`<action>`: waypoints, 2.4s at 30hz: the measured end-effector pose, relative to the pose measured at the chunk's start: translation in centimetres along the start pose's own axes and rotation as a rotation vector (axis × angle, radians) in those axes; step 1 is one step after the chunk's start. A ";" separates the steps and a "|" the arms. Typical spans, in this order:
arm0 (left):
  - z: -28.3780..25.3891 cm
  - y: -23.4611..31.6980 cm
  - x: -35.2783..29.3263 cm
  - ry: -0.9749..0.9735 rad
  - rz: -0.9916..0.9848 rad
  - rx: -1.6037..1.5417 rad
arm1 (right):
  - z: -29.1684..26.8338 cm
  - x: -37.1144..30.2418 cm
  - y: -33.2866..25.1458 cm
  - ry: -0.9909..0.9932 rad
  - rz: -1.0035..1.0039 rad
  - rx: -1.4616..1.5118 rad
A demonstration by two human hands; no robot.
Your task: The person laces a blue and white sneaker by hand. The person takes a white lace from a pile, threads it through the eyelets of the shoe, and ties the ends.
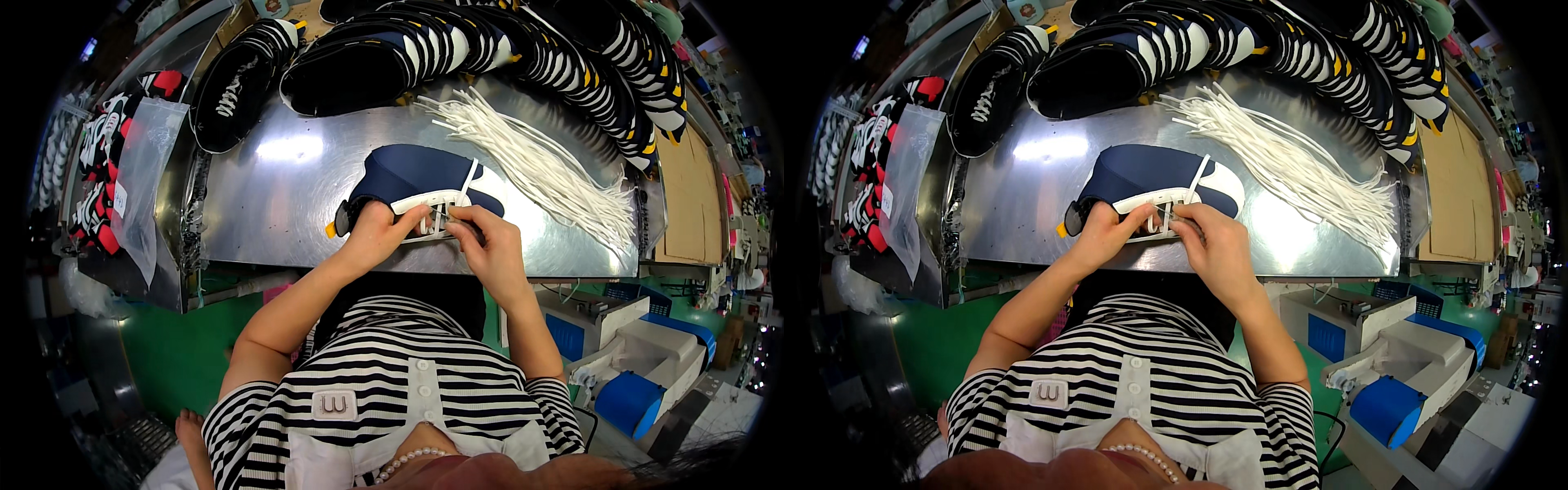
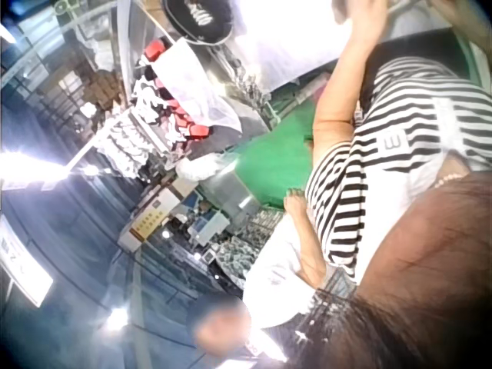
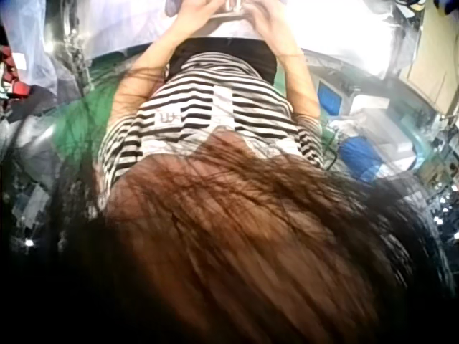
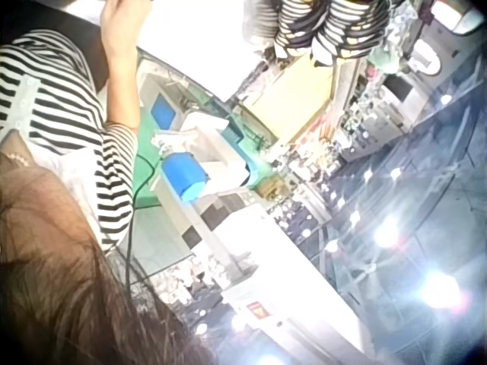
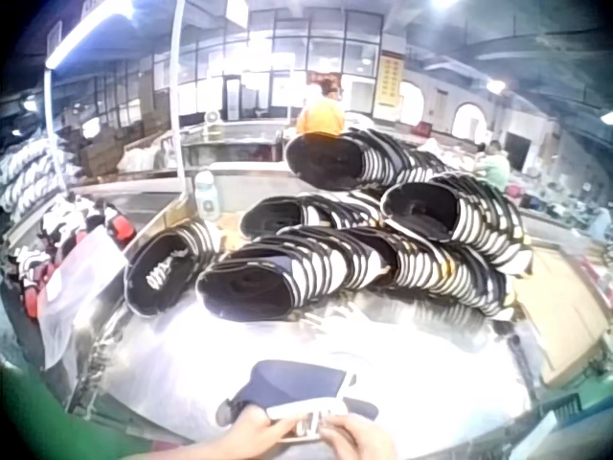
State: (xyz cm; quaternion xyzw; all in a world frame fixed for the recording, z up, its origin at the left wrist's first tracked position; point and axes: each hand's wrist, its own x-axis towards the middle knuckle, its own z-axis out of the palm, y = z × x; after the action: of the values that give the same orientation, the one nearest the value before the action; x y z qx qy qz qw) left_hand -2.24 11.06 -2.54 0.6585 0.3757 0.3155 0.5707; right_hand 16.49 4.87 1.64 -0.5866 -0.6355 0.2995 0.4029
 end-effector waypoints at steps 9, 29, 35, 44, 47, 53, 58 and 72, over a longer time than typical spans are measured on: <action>0.4 0.3 0.1 -0.038 0.000 0.035 | -0.8 0.6 0.5 -0.092 0.080 0.033; -2.5 -0.8 4.8 -0.317 -0.296 -0.477 | 0.8 3.2 5.2 0.215 -0.025 -0.116; -1.6 -0.3 3.5 0.090 -0.358 -0.044 | 5.9 3.7 9.2 0.117 -0.058 -0.017; -4.3 2.1 3.7 -0.313 -0.491 -0.461 | 2.8 4.0 7.0 0.311 -0.016 -0.044; -2.8 4.9 1.4 -0.056 -0.073 0.319 | 1.8 4.3 6.2 0.187 0.104 0.161; 1.0 5.4 -0.5 -0.097 0.174 0.961 | 1.3 3.4 5.4 0.260 -0.090 0.320; -0.1 1.9 2.3 0.176 0.327 0.844 | 1.1 -3.3 2.7 0.170 -0.192 -0.109; 0.6 7.7 0.3 0.225 0.583 0.598 | 0.0 0.7 2.8 -0.037 0.073 0.342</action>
State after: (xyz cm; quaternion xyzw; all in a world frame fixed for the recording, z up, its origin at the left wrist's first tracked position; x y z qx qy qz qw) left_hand -0.50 10.49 4.99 0.8351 0.3087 0.4104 0.1972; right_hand 17.87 5.91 -0.62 -0.5266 -0.5608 0.4287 0.4737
